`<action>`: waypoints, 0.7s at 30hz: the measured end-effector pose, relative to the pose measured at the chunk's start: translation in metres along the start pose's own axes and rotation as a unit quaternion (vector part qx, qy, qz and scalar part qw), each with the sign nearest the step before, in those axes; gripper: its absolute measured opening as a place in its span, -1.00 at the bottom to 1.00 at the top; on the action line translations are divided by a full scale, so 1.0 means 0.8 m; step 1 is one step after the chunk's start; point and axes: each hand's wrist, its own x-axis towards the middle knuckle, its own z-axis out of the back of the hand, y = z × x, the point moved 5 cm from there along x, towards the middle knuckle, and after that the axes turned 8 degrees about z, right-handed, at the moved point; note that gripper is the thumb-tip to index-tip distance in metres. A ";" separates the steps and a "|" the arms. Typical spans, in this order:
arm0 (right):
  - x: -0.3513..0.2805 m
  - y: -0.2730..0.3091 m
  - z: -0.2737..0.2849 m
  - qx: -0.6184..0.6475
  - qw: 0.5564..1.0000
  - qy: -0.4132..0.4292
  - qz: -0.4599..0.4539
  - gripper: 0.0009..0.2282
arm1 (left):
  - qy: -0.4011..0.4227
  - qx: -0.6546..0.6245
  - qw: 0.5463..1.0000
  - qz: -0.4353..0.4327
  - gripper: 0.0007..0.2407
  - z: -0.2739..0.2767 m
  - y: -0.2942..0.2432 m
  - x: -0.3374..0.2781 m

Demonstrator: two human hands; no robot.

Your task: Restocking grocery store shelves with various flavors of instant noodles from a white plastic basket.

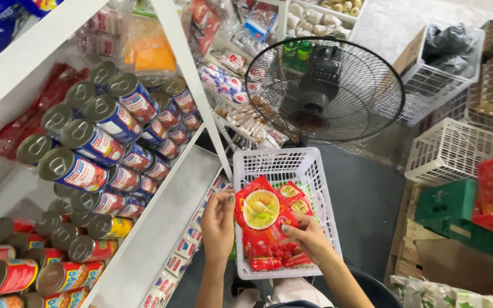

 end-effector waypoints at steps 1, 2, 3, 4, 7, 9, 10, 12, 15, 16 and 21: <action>0.002 -0.007 0.000 -0.020 0.999 0.037 -0.003 -0.68 | -0.004 0.102 0.994 0.039 -0.91 -0.002 -0.011 0.001; 0.005 -0.012 0.001 -0.040 0.996 0.074 -0.004 -0.69 | -0.005 0.201 0.976 0.077 -0.91 -0.004 -0.021 0.005; 0.006 -0.002 -0.014 -0.041 0.996 0.079 -0.007 -0.69 | -0.011 0.202 0.976 0.077 -0.91 -0.007 -0.029 0.007; 0.003 0.006 -0.027 -0.077 0.993 0.087 -0.011 -0.65 | 0.013 0.233 0.972 0.038 -0.93 -0.014 -0.041 0.006; 0.007 -0.008 -0.026 -0.124 0.986 0.115 0.003 -0.58 | 0.041 0.269 0.962 0.006 -0.92 -0.027 -0.049 0.001; 0.014 -0.010 -0.026 -0.135 0.981 0.134 0.025 -0.57 | 0.048 0.272 0.961 0.009 -0.90 -0.037 -0.054 0.002; 0.014 -0.007 -0.031 -0.149 0.981 0.126 0.009 -0.55 | 0.059 0.301 0.951 0.029 -0.85 -0.042 -0.057 0.001; 0.017 -0.011 -0.030 -0.163 0.979 0.119 -0.009 -0.53 | 0.069 0.329 0.941 0.050 -0.78 -0.047 -0.057 -0.001; 0.027 -0.028 -0.012 -0.143 0.984 0.102 -0.004 -0.49 | 0.106 0.313 0.940 -0.082 -0.76 -0.053 -0.063 -0.007; 0.030 -0.035 -0.008 -0.165 0.979 0.123 -0.011 -0.50 | 0.112 0.357 0.917 -0.137 -0.72 -0.053 -0.064 -0.008; 0.014 -0.018 -0.048 -0.162 0.962 0.217 -0.046 -0.46 | 0.138 0.416 0.887 -0.142 -0.64 -0.052 -0.078 0.001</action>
